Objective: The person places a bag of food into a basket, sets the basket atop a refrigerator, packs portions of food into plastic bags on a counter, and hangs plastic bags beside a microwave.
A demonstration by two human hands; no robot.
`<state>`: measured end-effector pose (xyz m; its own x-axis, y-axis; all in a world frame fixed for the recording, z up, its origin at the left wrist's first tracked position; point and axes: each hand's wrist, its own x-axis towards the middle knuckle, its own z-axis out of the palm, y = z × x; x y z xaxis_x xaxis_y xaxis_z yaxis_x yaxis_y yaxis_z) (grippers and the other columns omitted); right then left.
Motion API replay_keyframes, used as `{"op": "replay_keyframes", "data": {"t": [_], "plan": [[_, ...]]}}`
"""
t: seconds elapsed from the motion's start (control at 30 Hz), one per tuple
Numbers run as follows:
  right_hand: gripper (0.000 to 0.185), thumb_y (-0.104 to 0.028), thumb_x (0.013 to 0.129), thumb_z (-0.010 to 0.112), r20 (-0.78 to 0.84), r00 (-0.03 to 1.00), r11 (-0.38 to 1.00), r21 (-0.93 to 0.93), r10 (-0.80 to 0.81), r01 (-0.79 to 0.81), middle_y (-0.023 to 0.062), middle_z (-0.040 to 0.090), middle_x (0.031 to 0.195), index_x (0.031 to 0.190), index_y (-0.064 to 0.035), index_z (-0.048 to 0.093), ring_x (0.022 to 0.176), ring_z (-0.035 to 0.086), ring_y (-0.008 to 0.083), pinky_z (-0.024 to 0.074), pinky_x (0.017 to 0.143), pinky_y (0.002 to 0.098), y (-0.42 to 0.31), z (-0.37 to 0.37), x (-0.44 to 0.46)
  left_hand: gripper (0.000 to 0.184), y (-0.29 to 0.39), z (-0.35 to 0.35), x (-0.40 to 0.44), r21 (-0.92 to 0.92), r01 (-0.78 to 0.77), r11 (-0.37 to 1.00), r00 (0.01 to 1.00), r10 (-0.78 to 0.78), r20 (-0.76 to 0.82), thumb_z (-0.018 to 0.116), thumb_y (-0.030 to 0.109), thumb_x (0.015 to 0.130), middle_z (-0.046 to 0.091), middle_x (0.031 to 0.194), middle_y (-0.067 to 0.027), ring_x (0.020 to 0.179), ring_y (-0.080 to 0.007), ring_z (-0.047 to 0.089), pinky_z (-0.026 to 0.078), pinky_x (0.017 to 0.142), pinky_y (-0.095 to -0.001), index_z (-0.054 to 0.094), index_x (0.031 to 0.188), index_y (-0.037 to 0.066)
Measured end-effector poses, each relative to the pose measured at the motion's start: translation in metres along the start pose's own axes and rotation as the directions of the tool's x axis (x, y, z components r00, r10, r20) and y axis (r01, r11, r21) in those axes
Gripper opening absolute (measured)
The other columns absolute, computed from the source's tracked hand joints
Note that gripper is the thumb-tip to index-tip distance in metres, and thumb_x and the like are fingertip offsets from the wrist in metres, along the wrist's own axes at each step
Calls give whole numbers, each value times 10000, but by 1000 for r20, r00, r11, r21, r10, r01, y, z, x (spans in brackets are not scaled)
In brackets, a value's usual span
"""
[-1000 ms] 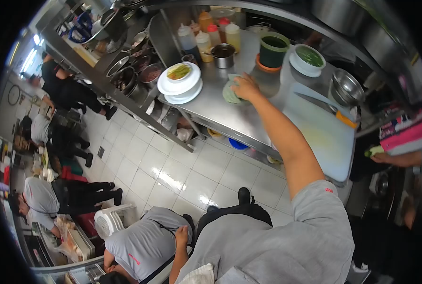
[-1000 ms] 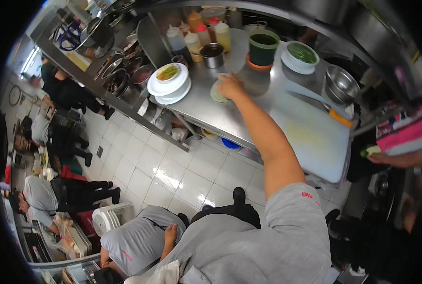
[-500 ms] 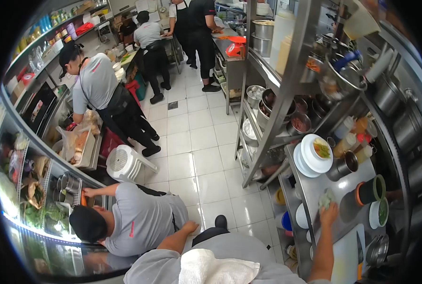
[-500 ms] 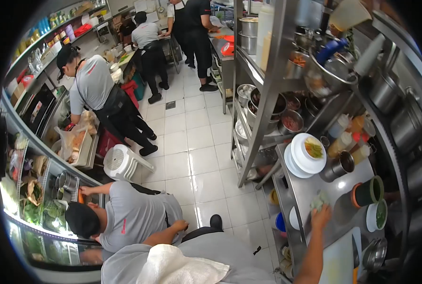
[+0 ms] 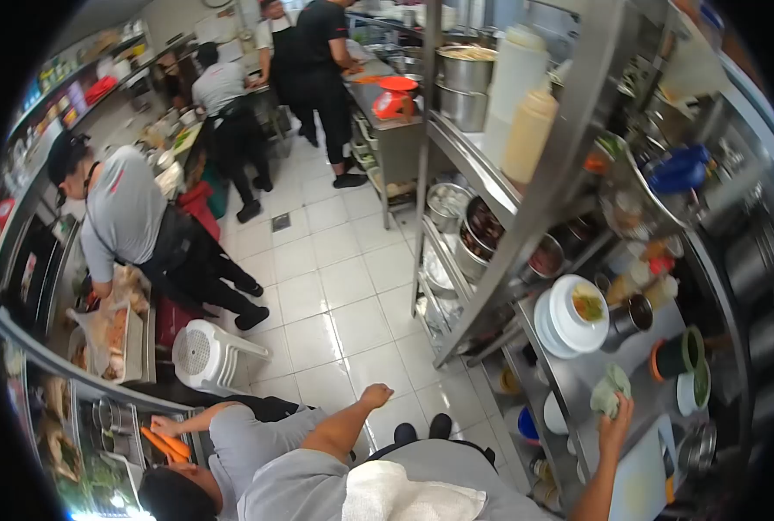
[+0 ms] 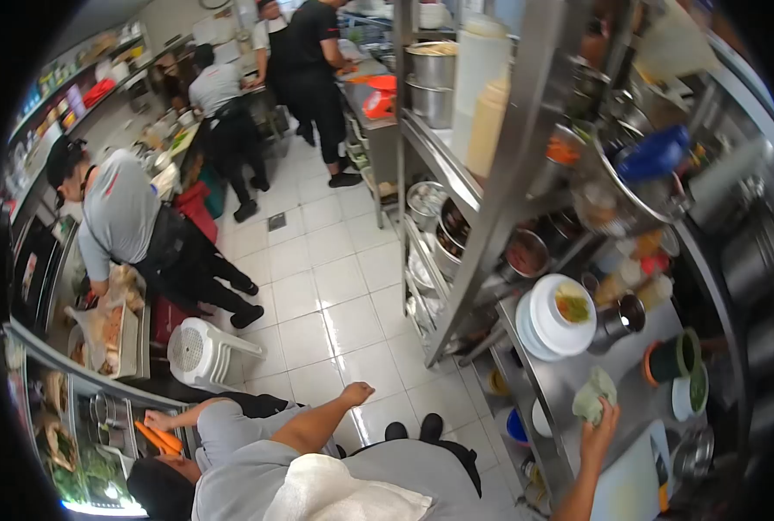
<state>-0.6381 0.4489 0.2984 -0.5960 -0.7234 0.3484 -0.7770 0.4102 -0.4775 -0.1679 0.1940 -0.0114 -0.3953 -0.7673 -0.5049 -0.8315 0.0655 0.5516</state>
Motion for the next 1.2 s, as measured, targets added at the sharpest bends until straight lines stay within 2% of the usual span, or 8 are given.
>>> {"op": "replay_keyframes", "data": {"t": [0.13,0.2,0.27,0.33,0.4,0.57,0.9,1.2], "plan": [[560,-16,702,605,116,993,972,-234,-3,30,153,463,1223,1235,-72,442,1114,457,336,359,942,362,27,15,23,459,8,0,-2,36,44,998,996,-46,72,442,421,840,608,1024,-178,999,-337,547,426,869,-407,631,971,24],[581,-51,733,627,519,853,933,333,-57,-140,151,471,1237,1274,-53,416,1130,465,293,374,936,338,18,39,43,459,8,-6,-12,-16,101,995,995,-100,29,447,423,838,608,1023,-180,990,-338,551,428,865,-410,633,967,25],[522,-85,762,628,747,652,656,557,-127,-510,135,502,1207,1245,-20,439,1119,489,243,393,917,321,-72,67,61,458,-7,-11,-26,-59,165,985,986,-166,-25,451,425,836,609,1021,-181,982,-340,555,430,861,-414,635,963,25],[447,-111,789,613,796,502,611,592,-338,-527,107,536,1168,1205,-20,478,1073,528,208,414,885,297,-126,125,66,455,-27,-13,-34,-78,194,978,977,-200,-78,463,427,831,612,1006,-184,963,-343,564,433,855,-418,639,949,24],[388,-130,812,594,819,377,837,520,-432,-170,84,574,1118,1175,-23,506,1015,564,183,432,857,292,-177,178,70,423,-47,-17,-46,-129,308,942,938,-324,-125,467,390,821,615,993,-186,956,-348,566,434,853,-418,642,938,22],[342,-121,846,565,752,43,714,640,-657,-282,85,573,1121,1161,0,507,1009,545,166,420,869,278,-285,266,81,433,-68,-29,-73,-197,451,870,847,-488,-213,432,380,817,612,997,-197,963,-352,566,437,847,-419,647,928,21],[305,-175,841,567,792,36,786,609,-609,-103,94,624,1024,1099,-12,562,917,584,171,452,807,282,-395,435,104,418,-181,-17,-49,-122,447,886,865,-463,-193,363,377,881,604,1022,-191,940,-352,580,441,844,-440,653,954,85],[250,-167,842,558,932,-34,927,363,-362,90,86,633,893,1006,19,594,775,598,145,472,683,258,-346,578,132,427,-276,-194,0,-515,509,690,676,-691,-257,464,386,812,608,969,-221,929,-353,573,436,841,-421,641,925,15]]}}
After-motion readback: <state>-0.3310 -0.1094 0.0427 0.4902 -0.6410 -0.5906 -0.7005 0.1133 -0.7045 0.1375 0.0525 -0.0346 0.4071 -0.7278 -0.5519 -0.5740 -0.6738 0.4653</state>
